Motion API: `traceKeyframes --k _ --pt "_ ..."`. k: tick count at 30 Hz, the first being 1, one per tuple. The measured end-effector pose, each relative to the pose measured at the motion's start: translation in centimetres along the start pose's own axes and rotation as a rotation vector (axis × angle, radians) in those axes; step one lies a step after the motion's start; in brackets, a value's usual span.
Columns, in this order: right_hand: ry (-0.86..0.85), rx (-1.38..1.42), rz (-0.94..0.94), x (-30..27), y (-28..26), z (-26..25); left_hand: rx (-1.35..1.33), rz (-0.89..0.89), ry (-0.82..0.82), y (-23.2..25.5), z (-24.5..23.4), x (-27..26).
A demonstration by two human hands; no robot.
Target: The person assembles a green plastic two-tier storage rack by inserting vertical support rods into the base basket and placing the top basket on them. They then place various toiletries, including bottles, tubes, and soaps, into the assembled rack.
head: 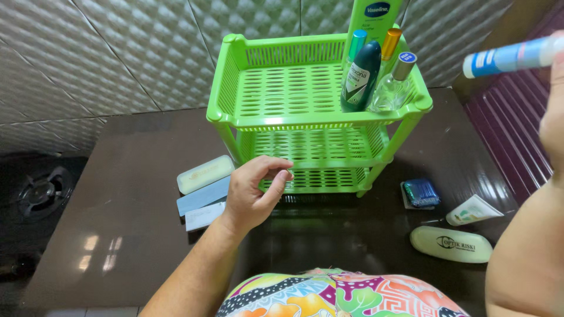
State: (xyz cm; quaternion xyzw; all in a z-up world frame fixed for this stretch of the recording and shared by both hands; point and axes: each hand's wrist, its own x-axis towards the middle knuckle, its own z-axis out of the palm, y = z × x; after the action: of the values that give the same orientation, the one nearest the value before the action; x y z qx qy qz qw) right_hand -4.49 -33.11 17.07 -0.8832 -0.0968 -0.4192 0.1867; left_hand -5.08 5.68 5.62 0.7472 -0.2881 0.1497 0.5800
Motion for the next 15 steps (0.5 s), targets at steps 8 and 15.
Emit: traceKeyframes --k 8,15 --pt "-0.456 0.258 -0.172 6.3 -13.3 2.4 0.036 -0.021 -0.035 -0.7 0.5 -0.3" --pt "-0.294 0.05 -0.602 5.9 -12.2 6.3 0.038 -0.177 -0.008 -3.2 -1.4 -3.1"
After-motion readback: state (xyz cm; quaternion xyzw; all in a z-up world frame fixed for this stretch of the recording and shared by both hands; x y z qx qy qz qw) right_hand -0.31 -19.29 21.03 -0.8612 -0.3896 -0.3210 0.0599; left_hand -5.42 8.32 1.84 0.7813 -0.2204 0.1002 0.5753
